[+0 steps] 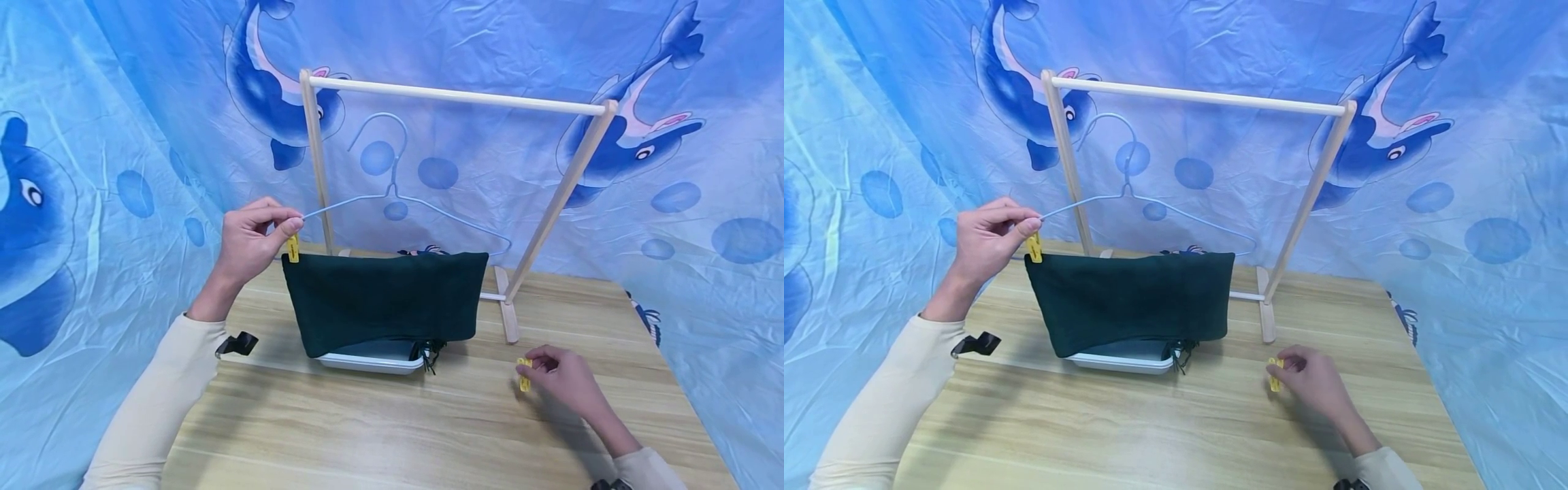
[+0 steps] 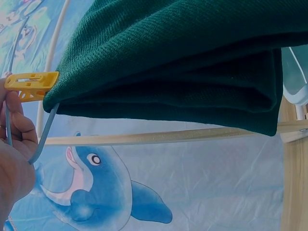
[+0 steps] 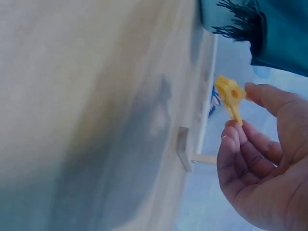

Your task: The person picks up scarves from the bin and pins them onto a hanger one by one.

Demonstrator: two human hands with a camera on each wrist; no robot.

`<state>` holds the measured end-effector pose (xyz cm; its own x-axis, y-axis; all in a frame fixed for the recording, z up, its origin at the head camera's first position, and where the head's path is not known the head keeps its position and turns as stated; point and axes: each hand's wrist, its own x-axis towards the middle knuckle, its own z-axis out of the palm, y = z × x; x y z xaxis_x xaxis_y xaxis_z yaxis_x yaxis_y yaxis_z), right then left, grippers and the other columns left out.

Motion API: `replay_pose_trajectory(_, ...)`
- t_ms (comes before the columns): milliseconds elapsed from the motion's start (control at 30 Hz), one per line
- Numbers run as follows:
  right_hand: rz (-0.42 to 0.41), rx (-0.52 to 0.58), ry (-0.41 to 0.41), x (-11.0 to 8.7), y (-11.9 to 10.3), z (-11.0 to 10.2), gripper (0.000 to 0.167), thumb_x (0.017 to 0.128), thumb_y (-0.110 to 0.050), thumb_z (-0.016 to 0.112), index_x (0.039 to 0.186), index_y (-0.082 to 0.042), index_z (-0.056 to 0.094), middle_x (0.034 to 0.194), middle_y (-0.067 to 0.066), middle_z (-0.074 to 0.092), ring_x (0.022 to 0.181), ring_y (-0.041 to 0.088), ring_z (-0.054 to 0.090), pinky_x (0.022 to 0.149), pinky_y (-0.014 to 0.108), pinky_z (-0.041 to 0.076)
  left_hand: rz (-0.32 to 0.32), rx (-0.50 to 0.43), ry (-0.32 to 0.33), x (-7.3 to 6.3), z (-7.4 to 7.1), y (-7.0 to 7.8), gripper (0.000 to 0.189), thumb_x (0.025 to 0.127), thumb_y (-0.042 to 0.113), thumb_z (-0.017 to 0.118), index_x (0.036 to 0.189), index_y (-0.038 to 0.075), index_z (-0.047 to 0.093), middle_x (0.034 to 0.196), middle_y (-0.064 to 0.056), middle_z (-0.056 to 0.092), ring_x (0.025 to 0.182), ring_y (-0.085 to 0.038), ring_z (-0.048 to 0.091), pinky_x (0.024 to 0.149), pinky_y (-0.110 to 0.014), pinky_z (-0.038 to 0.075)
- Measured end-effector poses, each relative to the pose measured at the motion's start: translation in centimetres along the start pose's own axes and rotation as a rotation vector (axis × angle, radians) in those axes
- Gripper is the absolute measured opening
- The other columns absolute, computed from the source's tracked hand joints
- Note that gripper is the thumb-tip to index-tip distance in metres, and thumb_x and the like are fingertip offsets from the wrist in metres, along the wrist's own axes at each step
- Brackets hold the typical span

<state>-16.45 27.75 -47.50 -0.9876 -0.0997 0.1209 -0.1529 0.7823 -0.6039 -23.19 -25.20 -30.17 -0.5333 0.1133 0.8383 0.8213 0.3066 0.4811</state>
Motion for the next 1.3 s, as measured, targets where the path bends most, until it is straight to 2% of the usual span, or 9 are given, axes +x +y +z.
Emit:
replay_pose_trajectory(100,-0.062,0.036,0.046,0.3,0.0,-0.7,0.028,0.087,-0.029,0.084,0.103,-0.008,0.076,0.082,-0.002,0.068,0.071,0.007,0.063,0.062,0.024,0.053,-0.003,0.005,-0.001,0.0,0.0,-0.1,0.014,0.084,-0.019,0.07,0.092,-0.01,0.077,0.075,0.005,0.062,0.065,-0.01,0.043,0.048,-0.023,0.022)
replay_pose_trajectory(267,-0.158,0.107,0.093,0.8,-0.3,-1.9,0.033,0.093,-0.021,0.077,0.121,-0.005,0.072,0.091,0.002,0.068,0.077,0.003,0.064,0.066,0.022,0.054,-0.007,-0.001,0.003,0.0,0.0,-0.1,0.013,0.084,-0.019,0.071,0.092,-0.01,0.077,0.075,0.006,0.062,0.066,-0.01,0.044,0.048,-0.023,0.021)
replay_pose_trajectory(367,-0.223,0.12,0.123,1.3,-0.7,-2.5,0.031,0.096,-0.015,0.073,0.125,-0.003,0.07,0.096,0.004,0.069,0.081,0.001,0.063,0.068,0.019,0.054,-0.005,-0.009,0.005,0.0,0.0,-0.1,0.012,0.083,-0.018,0.072,0.091,-0.01,0.076,0.075,0.006,0.062,0.065,-0.011,0.044,0.048,-0.023,0.022)
replay_pose_trajectory(533,-0.283,0.124,0.192,2.1,-1.7,-3.8,0.028,0.097,-0.011,0.071,0.123,-0.001,0.071,0.1,0.004,0.07,0.085,-0.003,0.06,0.07,0.015,0.051,0.008,-0.003,0.001,0.0,0.0,-0.2,0.009,0.084,-0.015,0.074,0.09,-0.009,0.077,0.075,0.006,0.062,0.065,-0.01,0.044,0.048,-0.023,0.022)
replay_pose_trajectory(700,-0.327,0.138,0.236,3.2,-3.1,-5.2,0.028,0.092,-0.006,0.075,0.119,-0.001,0.073,0.09,0.0,0.071,0.078,0.0,0.063,0.07,0.013,0.051,0.015,0.001,-0.001,0.1,0.0,-0.2,0.008,0.084,-0.014,0.074,0.09,-0.009,0.077,0.075,0.006,0.063,0.064,-0.01,0.043,0.048,-0.023,0.022)
replay_pose_trajectory(900,-0.358,0.196,0.22,4.0,-5.2,-7.3,0.031,0.087,-0.001,0.079,0.118,-0.001,0.072,0.089,-0.008,0.068,0.077,0.003,0.062,0.07,0.013,0.049,0.013,0.0,-0.005,0.2,0.1,-0.2,0.009,0.083,-0.015,0.074,0.09,-0.009,0.076,0.075,0.006,0.063,0.064,-0.01,0.043,0.048,-0.022,0.023)
replay_pose_trajectory(1167,-0.446,0.251,0.218,5.8,-7.3,-10.3,0.038,0.08,0.01,0.079,0.115,0.0,0.068,0.09,-0.007,0.066,0.078,0.006,0.06,0.07,0.012,0.049,0.013,-0.007,-0.009,0.4,0.1,0.0,0.008,0.084,-0.015,0.074,0.09,-0.01,0.076,0.076,0.006,0.064,0.063,-0.01,0.043,0.047,-0.023,0.023)
replay_pose_trajectory(1300,-0.528,0.274,0.232,6.9,-8.4,-11.1,0.04,0.08,0.014,0.076,0.119,0.004,0.068,0.089,-0.006,0.066,0.08,0.006,0.061,0.071,0.012,0.05,0.008,-0.001,-0.016,0.6,0.0,-0.1,0.01,0.084,-0.016,0.073,0.091,-0.01,0.076,0.077,0.006,0.064,0.063,-0.01,0.043,0.047,-0.023,0.023)
